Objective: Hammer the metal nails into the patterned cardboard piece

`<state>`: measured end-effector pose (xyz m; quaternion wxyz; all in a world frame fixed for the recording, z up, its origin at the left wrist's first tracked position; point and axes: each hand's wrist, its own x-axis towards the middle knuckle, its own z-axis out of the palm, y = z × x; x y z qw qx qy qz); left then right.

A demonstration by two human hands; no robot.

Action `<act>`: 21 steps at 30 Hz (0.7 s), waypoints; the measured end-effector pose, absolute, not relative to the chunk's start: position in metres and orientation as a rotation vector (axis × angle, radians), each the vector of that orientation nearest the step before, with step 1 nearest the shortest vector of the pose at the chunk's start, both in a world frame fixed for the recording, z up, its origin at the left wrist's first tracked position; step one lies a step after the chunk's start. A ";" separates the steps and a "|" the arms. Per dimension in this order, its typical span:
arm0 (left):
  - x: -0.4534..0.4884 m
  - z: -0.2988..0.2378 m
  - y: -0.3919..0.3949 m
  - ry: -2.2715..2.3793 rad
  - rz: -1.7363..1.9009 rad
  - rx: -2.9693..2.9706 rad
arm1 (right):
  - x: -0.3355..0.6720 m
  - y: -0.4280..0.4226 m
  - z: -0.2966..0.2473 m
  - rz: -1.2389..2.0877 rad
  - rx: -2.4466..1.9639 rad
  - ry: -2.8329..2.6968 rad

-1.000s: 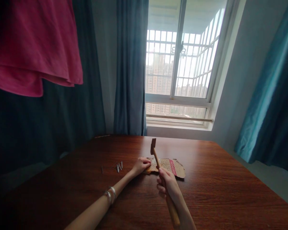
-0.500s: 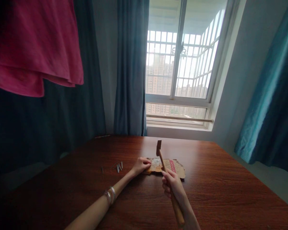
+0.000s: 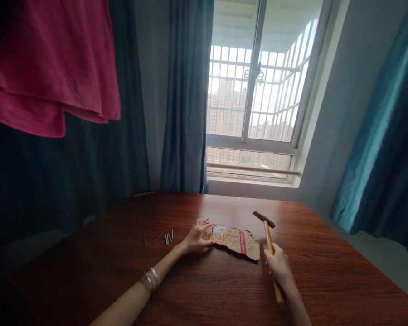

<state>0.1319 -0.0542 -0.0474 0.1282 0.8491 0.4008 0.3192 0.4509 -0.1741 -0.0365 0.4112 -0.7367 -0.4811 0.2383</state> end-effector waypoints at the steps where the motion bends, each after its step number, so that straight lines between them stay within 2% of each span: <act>1: 0.131 -0.047 -0.055 1.168 0.888 2.499 | 0.456 -0.175 -0.038 0.586 -1.883 -1.222; 6: 0.128 -0.048 -0.059 1.165 0.746 2.573 | 0.464 -0.178 -0.041 0.531 -1.976 -1.333; 21: 0.130 -0.042 -0.068 1.281 0.803 2.588 | 0.458 -0.165 -0.043 0.255 -2.241 -1.586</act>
